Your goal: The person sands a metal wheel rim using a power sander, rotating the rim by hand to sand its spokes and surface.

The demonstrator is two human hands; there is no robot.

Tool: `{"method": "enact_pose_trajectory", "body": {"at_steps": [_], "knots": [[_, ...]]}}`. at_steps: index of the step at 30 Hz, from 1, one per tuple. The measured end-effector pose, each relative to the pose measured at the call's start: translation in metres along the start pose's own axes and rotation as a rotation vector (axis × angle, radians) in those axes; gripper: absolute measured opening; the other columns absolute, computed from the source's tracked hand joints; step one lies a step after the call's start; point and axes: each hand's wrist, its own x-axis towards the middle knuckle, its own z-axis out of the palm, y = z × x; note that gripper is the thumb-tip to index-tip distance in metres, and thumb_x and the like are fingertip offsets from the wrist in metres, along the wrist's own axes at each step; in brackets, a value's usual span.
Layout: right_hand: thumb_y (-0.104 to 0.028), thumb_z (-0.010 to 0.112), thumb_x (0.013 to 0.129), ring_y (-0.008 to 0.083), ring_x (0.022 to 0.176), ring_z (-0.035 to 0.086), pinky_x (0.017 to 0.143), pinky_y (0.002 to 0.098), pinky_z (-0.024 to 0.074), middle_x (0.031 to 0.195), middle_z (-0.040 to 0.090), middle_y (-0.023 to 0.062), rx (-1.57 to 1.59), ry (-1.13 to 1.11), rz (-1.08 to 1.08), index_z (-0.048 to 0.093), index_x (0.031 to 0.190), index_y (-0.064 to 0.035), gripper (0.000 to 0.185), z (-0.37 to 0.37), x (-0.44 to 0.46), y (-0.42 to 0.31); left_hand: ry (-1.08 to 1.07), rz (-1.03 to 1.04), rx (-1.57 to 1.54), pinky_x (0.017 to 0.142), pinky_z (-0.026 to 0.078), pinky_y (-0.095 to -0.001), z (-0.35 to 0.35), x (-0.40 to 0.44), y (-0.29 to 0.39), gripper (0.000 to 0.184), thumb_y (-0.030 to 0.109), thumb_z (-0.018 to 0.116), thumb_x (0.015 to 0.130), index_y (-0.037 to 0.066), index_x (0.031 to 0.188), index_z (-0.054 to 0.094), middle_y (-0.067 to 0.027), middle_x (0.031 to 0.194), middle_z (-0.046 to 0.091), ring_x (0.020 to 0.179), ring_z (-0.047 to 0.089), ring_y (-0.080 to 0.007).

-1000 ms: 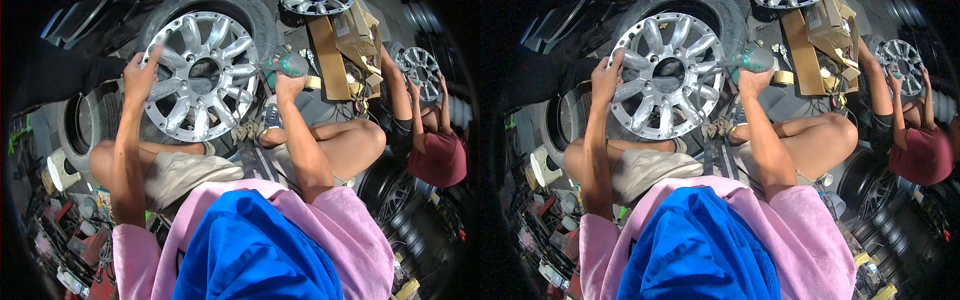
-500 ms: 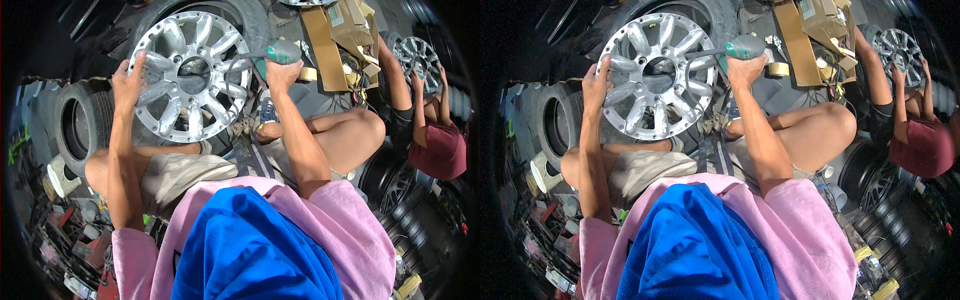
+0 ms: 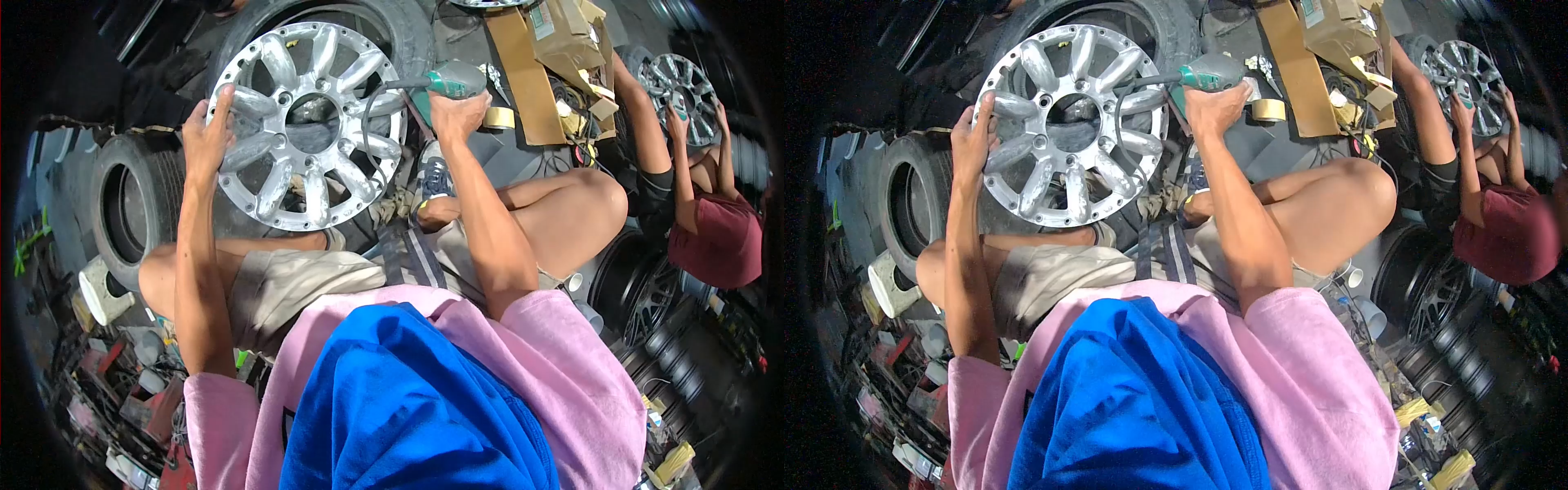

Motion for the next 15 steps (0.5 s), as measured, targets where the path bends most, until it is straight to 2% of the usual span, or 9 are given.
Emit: {"method": "enact_pose_trajectory", "body": {"at_steps": [2, 5, 8, 9, 10, 12, 13, 14, 15], "knots": [[-0.030, 0.092, 0.061, 0.0428, 0.116, 0.058, 0.101, 0.0497, 0.0474, 0.118, 0.060, 0.0254, 0.005, 0.039, 0.025, 0.060, 0.119, 0.0052, 0.075, 0.000, -0.002, 0.000, -0.025, 0.008, -0.002, 0.051, 0.036, -0.0200, -0.001, 0.003, -0.004, 0.046, 0.047, 0.079, 0.092, 0.003, 0.099, 0.066, 0.0049, 0.072, 0.053, 0.057, 0.047, -0.0034], [-0.029, 0.090, 0.063, 0.0434, 0.113, 0.060, 0.100, 0.0502, 0.0479, 0.117, 0.061, 0.0251, 0.108, -0.096, -0.070, 0.060, 0.119, 0.0056, 0.072, 0.004, -0.004, -0.006, -0.029, 0.010, -0.011, 0.051, 0.036, -0.0204, 0.000, 0.002, 0.001, 0.046, 0.048, 0.079, 0.092, 0.004, 0.099, 0.066, 0.0048, 0.072, 0.054, 0.058, 0.048, -0.0035], [-0.023, 0.089, 0.059, 0.0471, 0.113, 0.057, 0.100, 0.0511, 0.0471, 0.115, 0.056, 0.0251, 0.047, -0.089, -0.079, 0.054, 0.117, 0.0099, 0.075, 0.002, -0.007, -0.025, -0.026, -0.003, 0.005, 0.052, 0.038, -0.0212, -0.001, 0.005, -0.001, 0.047, 0.049, 0.080, 0.091, 0.004, 0.099, 0.067, 0.0047, 0.073, 0.054, 0.060, 0.048, -0.0035], [-0.023, 0.091, 0.061, 0.0408, 0.107, 0.063, 0.096, 0.0478, 0.0491, 0.113, 0.062, 0.0222, 0.060, -0.056, -0.068, 0.060, 0.113, 0.0057, 0.067, 0.003, -0.005, -0.026, -0.022, -0.004, -0.001, 0.053, 0.039, -0.0217, -0.001, 0.004, -0.001, 0.049, 0.051, 0.079, 0.090, 0.004, 0.099, 0.068, 0.0037, 0.074, 0.055, 0.061, 0.050, -0.0046], [-0.023, 0.091, 0.061, 0.0408, 0.107, 0.063, 0.096, 0.0478, 0.0491, 0.113, 0.062, 0.0222, 0.075, -0.055, -0.078, 0.060, 0.113, 0.0057, 0.067, 0.003, -0.002, -0.020, -0.016, -0.004, 0.016, 0.053, 0.041, -0.0222, -0.002, 0.008, -0.004, 0.052, 0.053, 0.080, 0.089, 0.003, 0.099, 0.069, 0.0026, 0.075, 0.056, 0.062, 0.052, -0.0060], [-0.032, 0.093, 0.071, 0.0278, 0.090, 0.069, 0.086, 0.0406, 0.0523, 0.096, 0.073, 0.0129, 0.365, -0.164, -0.067, 0.071, 0.099, -0.0005, 0.047, 0.001, 0.007, -0.014, 0.005, -0.023, 0.014, 0.052, 0.037, -0.0200, -0.001, 0.013, -0.010, 0.044, 0.047, 0.077, 0.094, 0.005, 0.101, 0.068, 0.0051, 0.074, 0.054, 0.059, 0.047, -0.0025], [-0.033, 0.092, 0.077, 0.0189, 0.082, 0.065, 0.081, 0.0363, 0.0529, 0.091, 0.073, 0.0048, 0.340, -0.211, -0.037, 0.073, 0.099, -0.0020, 0.043, -0.008, 0.009, -0.022, 0.024, -0.044, 0.021, 0.051, 0.037, -0.0205, 0.000, 0.016, -0.010, 0.044, 0.047, 0.078, 0.093, 0.005, 0.101, 0.068, 0.0050, 0.073, 0.054, 0.057, 0.046, -0.0032], [-0.032, 0.090, 0.081, 0.0155, 0.082, 0.063, 0.080, 0.0331, 0.0527, 0.093, 0.072, 0.0028, 0.575, -0.276, 0.021, 0.074, 0.100, -0.0036, 0.038, -0.005, 0.014, -0.023, 0.039, -0.047, 0.022, 0.050, 0.036, -0.0211, 0.000, 0.015, -0.010, 0.044, 0.047, 0.078, 0.093, 0.005, 0.099, 0.067, 0.0047, 0.071, 0.053, 0.055, 0.045, -0.0036], [-0.033, 0.088, 0.082, 0.0149, 0.082, 0.064, 0.080, 0.0328, 0.0533, 0.095, 0.072, 0.0029, 0.632, -0.274, 0.026, 0.073, 0.100, -0.0044, 0.036, -0.010, 0.019, -0.037, 0.015, -0.056, 0.000, 0.049, 0.036, -0.0216, -0.004, 0.019, -0.016, 0.045, 0.047, 0.079, 0.092, 0.005, 0.098, 0.066, 0.0045, 0.071, 0.053, 0.054, 0.045, -0.0037]]}}
